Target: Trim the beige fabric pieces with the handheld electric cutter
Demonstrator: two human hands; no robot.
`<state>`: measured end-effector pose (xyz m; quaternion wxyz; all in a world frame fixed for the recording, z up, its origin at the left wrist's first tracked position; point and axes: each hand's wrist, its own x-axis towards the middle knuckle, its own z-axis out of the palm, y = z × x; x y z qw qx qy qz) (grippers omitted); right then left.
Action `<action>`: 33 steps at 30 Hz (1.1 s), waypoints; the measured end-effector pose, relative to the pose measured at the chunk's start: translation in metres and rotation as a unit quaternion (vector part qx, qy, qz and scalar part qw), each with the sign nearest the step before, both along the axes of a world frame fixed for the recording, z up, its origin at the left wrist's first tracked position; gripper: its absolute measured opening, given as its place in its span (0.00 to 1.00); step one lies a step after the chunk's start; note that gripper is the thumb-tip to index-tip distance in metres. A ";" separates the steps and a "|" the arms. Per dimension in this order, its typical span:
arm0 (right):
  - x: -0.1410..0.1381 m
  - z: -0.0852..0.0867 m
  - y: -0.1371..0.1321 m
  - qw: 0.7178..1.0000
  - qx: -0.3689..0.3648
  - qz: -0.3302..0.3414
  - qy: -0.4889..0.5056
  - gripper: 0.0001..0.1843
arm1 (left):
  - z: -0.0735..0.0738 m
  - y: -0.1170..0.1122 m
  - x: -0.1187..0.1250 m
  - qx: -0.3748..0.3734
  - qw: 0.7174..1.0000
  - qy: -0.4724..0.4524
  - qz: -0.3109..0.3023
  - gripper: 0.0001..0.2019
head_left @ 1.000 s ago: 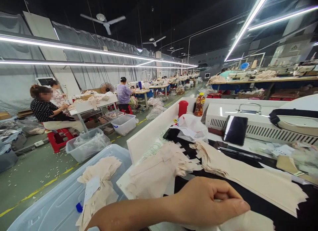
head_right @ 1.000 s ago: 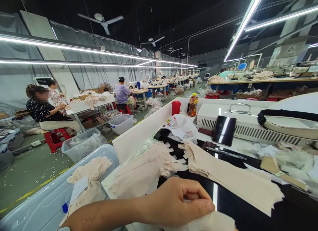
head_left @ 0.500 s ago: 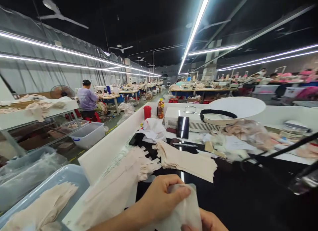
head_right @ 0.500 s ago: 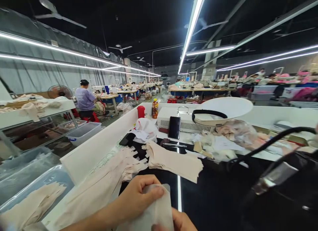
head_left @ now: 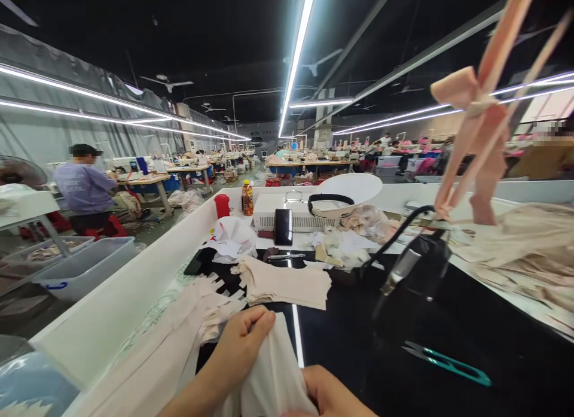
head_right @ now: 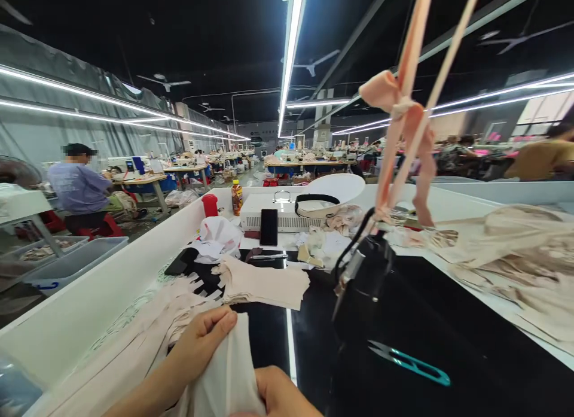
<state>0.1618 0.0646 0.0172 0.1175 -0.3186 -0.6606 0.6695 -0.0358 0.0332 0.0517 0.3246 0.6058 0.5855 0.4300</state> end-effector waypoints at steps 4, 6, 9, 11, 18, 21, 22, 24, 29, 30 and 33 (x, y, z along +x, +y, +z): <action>-0.001 0.000 0.005 0.999 0.008 0.044 0.004 0.26 | -0.007 0.008 -0.004 0.003 1.000 0.009 -0.019 0.30; 0.000 0.001 0.007 0.998 0.040 0.048 -0.007 0.22 | -0.005 0.012 -0.005 0.019 0.999 0.030 -0.028 0.28; 0.003 0.007 0.015 0.994 0.108 0.028 -0.019 0.13 | 0.009 0.016 -0.010 0.115 0.985 0.130 -0.024 0.24; 0.007 0.013 0.023 0.984 0.175 -0.006 -0.016 0.13 | 0.023 0.016 -0.012 0.235 0.945 0.226 -0.017 0.21; 0.019 0.009 0.056 0.883 0.447 -0.104 -0.094 0.14 | 0.002 0.003 0.014 0.477 0.719 0.486 -0.137 0.18; 0.023 -0.005 0.066 0.836 0.516 -0.102 -0.153 0.20 | -0.038 0.003 0.026 0.502 0.704 0.486 -0.129 0.21; 0.024 -0.008 0.069 0.821 0.536 -0.101 -0.170 0.21 | -0.048 0.002 0.027 0.502 0.706 0.482 -0.132 0.22; 0.029 -0.013 0.073 0.791 0.571 -0.103 -0.192 0.23 | -0.059 0.001 0.028 0.485 0.713 0.487 -0.137 0.24; 0.041 -0.016 0.069 0.738 0.639 -0.105 -0.189 0.31 | -0.058 -0.005 0.027 0.460 0.733 0.481 -0.141 0.24; 0.042 -0.017 0.065 0.731 0.650 -0.100 -0.182 0.32 | -0.058 -0.005 0.027 0.460 0.738 0.474 -0.139 0.23; 0.040 -0.020 0.054 0.712 0.678 -0.081 -0.163 0.32 | -0.059 -0.005 0.026 0.455 0.761 0.447 -0.122 0.23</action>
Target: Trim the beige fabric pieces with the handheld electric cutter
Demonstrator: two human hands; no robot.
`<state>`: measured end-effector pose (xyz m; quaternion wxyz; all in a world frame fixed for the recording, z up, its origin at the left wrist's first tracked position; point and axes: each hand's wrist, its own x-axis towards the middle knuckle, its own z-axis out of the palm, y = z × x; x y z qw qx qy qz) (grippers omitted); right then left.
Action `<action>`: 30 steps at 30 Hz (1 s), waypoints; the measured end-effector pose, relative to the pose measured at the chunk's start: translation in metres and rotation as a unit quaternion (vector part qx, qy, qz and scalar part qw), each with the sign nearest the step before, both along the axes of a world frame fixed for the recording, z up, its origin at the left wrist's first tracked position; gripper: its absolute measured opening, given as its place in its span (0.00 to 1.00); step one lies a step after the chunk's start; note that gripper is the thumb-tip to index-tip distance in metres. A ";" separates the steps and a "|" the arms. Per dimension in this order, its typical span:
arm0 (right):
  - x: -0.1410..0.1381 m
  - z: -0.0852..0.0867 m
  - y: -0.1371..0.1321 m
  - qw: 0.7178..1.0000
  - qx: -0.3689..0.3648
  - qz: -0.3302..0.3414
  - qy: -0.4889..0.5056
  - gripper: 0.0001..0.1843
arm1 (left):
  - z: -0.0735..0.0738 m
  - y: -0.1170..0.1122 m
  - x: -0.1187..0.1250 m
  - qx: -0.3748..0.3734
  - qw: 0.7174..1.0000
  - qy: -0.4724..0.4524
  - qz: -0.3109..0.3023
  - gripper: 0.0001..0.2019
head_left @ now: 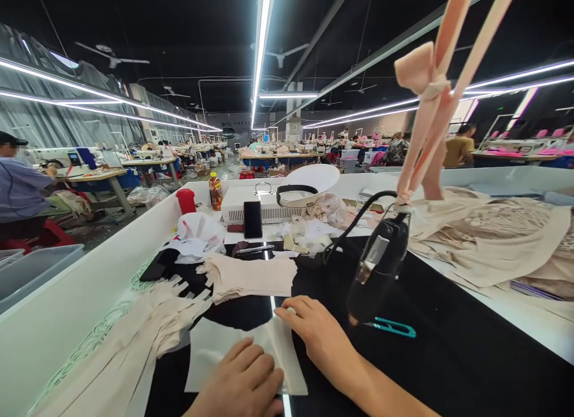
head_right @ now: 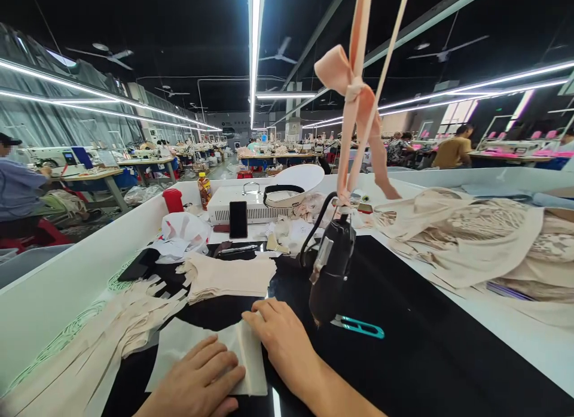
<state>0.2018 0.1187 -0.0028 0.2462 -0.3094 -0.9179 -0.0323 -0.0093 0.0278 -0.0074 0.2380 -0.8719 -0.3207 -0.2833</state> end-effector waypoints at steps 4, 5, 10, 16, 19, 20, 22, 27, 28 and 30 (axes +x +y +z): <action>-0.005 -0.004 -0.005 0.999 0.041 0.004 -0.018 0.22 | 0.001 -0.005 -0.008 -0.055 0.998 -0.004 0.018 0.19; -0.005 -0.005 -0.005 0.998 0.051 -0.002 -0.022 0.20 | 0.003 -0.008 -0.011 -0.066 0.998 0.003 0.024 0.18; -0.007 -0.004 -0.002 0.995 0.095 -0.023 -0.018 0.14 | 0.008 -0.027 -0.032 -0.077 0.991 0.053 0.091 0.21; 0.003 0.024 -0.031 0.987 0.149 0.050 0.040 0.21 | 0.013 -0.035 -0.040 -0.078 0.985 0.073 0.139 0.16; 0.029 0.052 -0.050 0.953 0.251 0.103 0.134 0.17 | 0.017 -0.033 -0.029 -0.092 0.990 0.037 0.103 0.16; 0.039 0.061 -0.052 0.937 0.294 0.091 0.165 0.15 | 0.017 -0.031 -0.024 -0.103 0.990 0.023 0.089 0.15; 0.057 0.076 -0.050 0.914 0.310 0.012 0.261 0.24 | 0.018 -0.028 -0.013 -0.129 0.990 -0.006 0.062 0.14; 0.069 0.088 -0.017 0.833 0.069 -0.104 0.538 0.46 | 0.018 -0.016 0.017 -0.174 0.984 -0.045 0.004 0.08; 0.066 0.088 -0.011 0.827 -0.003 -0.105 0.552 0.50 | 0.018 -0.013 0.022 -0.179 0.983 -0.046 -0.005 0.06; 0.058 0.085 -0.002 0.817 -0.124 -0.098 0.554 0.58 | 0.018 -0.008 0.030 -0.189 0.981 -0.046 -0.017 0.06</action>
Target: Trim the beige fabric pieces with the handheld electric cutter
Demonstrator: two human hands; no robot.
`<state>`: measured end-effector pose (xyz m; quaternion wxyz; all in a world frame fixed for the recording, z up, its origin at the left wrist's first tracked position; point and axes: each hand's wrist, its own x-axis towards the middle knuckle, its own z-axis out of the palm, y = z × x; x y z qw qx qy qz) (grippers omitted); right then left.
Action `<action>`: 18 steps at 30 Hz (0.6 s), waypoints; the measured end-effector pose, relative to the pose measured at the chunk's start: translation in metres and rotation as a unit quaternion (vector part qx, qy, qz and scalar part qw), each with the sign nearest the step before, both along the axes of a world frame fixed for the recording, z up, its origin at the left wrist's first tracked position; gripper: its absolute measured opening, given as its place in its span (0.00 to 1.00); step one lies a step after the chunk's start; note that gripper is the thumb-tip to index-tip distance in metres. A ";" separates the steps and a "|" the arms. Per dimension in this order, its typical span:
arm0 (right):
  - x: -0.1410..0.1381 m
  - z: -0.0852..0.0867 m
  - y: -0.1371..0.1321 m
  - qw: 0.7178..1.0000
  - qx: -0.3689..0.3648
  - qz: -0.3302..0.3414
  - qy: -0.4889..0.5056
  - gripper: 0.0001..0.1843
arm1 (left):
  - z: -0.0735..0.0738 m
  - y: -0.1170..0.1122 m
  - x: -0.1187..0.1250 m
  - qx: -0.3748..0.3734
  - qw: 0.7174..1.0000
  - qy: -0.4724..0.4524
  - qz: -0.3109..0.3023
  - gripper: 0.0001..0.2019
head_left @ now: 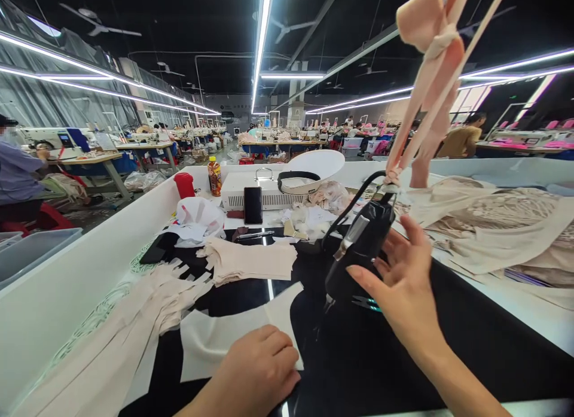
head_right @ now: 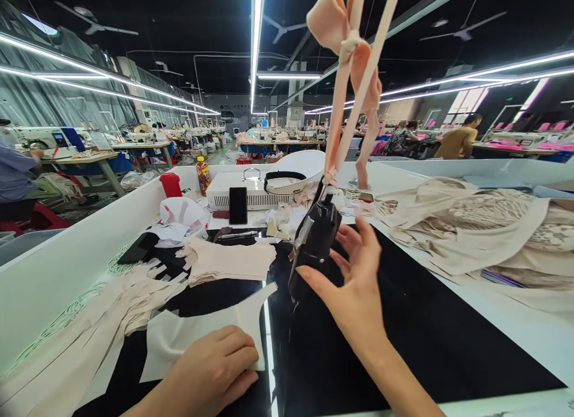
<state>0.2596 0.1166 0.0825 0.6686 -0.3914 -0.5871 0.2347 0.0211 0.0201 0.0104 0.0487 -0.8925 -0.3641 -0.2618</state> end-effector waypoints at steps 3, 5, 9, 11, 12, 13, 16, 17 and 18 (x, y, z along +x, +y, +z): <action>-0.014 0.000 0.002 0.995 -0.056 0.074 0.032 0.49 | 0.000 0.005 0.007 -0.011 1.000 0.006 -0.002 0.08; -0.022 0.003 -0.002 0.996 -0.057 0.061 0.027 0.32 | -0.001 0.006 0.008 -0.014 1.000 0.007 -0.003 0.08; -0.034 0.007 -0.015 1.000 -0.027 0.009 0.006 0.21 | -0.001 0.004 0.005 -0.027 1.000 -0.004 0.002 0.08; -0.039 0.004 -0.025 0.998 -0.023 0.052 0.022 0.19 | 0.000 0.003 0.003 -0.033 0.999 -0.015 0.004 0.09; -0.042 0.001 -0.031 0.996 -0.022 0.083 0.038 0.16 | 0.001 0.003 0.002 -0.038 0.999 -0.022 0.002 0.09; -0.045 -0.002 -0.037 0.991 -0.023 0.114 0.059 0.15 | 0.002 0.002 0.001 -0.043 0.999 -0.028 0.000 0.10; -0.052 -0.010 -0.055 0.974 -0.019 0.191 0.117 0.20 | 0.004 0.002 -0.003 -0.057 0.998 -0.041 -0.005 0.11; -0.055 -0.012 -0.060 0.969 -0.018 0.210 0.128 0.23 | 0.004 0.002 -0.004 -0.058 0.997 -0.044 -0.007 0.11; -0.056 -0.014 -0.064 0.964 -0.018 0.226 0.135 0.26 | 0.004 0.002 -0.005 -0.061 0.997 -0.046 -0.009 0.12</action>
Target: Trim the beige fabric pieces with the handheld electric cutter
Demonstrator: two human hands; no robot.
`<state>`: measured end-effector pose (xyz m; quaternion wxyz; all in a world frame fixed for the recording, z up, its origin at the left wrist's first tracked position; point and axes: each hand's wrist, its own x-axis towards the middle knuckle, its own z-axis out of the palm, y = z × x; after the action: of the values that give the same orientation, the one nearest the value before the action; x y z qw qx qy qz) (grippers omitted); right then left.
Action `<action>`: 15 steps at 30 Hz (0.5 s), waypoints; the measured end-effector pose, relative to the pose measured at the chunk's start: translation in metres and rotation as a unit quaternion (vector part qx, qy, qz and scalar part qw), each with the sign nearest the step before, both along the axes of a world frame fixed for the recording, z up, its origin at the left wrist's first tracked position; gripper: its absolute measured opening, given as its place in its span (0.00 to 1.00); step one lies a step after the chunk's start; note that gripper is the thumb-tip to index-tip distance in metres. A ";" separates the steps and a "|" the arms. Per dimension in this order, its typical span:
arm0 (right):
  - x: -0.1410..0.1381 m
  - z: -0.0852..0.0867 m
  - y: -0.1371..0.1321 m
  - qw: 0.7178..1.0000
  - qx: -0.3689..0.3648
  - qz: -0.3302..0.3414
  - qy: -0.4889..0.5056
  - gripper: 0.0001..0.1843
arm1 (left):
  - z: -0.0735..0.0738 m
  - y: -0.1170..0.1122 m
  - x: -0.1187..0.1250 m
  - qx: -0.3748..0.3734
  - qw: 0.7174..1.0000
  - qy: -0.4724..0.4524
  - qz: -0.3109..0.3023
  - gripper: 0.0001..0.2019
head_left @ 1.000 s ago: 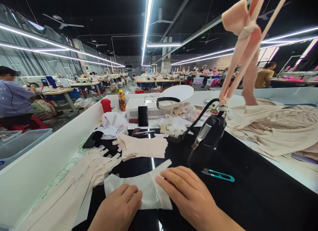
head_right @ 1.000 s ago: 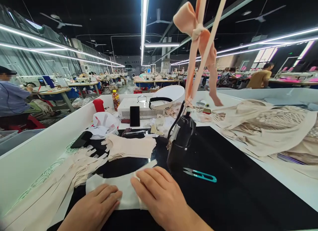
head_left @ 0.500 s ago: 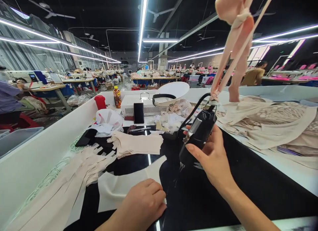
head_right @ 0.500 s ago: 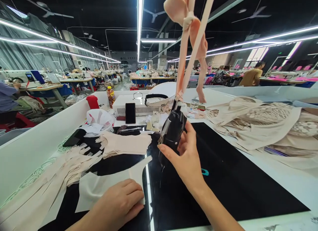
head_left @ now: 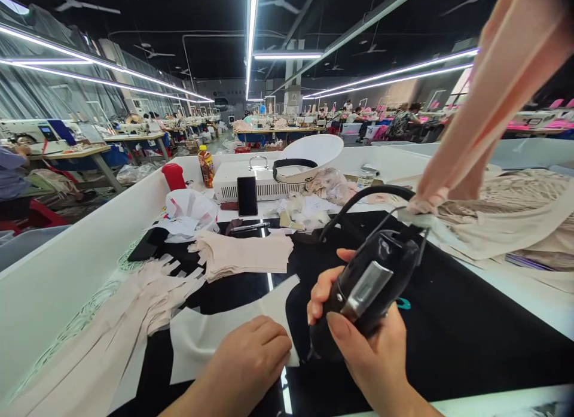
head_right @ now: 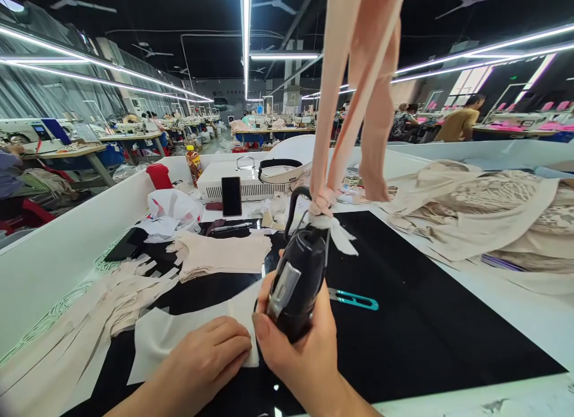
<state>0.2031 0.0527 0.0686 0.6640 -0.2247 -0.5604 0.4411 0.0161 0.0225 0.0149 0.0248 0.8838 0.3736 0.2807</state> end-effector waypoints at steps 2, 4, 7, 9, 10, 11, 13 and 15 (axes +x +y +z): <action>-0.002 -0.002 -0.005 1.000 -0.001 0.024 0.010 0.27 | 0.001 0.000 -0.002 -0.007 1.000 -0.003 -0.005 0.12; -0.003 -0.004 -0.006 0.999 -0.001 0.034 0.018 0.28 | 0.002 0.001 -0.002 -0.011 1.000 -0.002 -0.010 0.12; -0.004 -0.006 -0.005 0.999 -0.001 0.035 0.024 0.27 | 0.006 0.000 -0.003 -0.010 1.000 0.005 -0.025 0.11; -0.003 -0.007 -0.004 0.999 -0.001 0.032 0.022 0.26 | 0.008 0.000 -0.003 -0.008 0.999 0.005 -0.036 0.09; -0.003 -0.007 -0.004 0.999 0.000 0.030 0.021 0.26 | 0.009 0.000 -0.003 -0.010 0.999 0.002 -0.040 0.09; -0.003 -0.008 -0.004 0.999 0.000 0.029 0.019 0.26 | 0.009 0.000 -0.004 -0.012 0.999 0.000 -0.044 0.09; -0.003 -0.008 -0.004 0.999 0.000 0.031 0.016 0.26 | 0.010 0.000 -0.005 -0.017 0.999 0.000 -0.050 0.09; -0.004 -0.008 -0.004 0.999 0.001 0.034 0.015 0.27 | 0.008 0.000 -0.007 -0.023 0.998 0.007 -0.056 0.10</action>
<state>0.1993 0.0485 0.0610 0.6573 -0.1983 -0.5581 0.4659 0.0094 0.0228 0.0234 0.0584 0.9044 0.3299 0.2644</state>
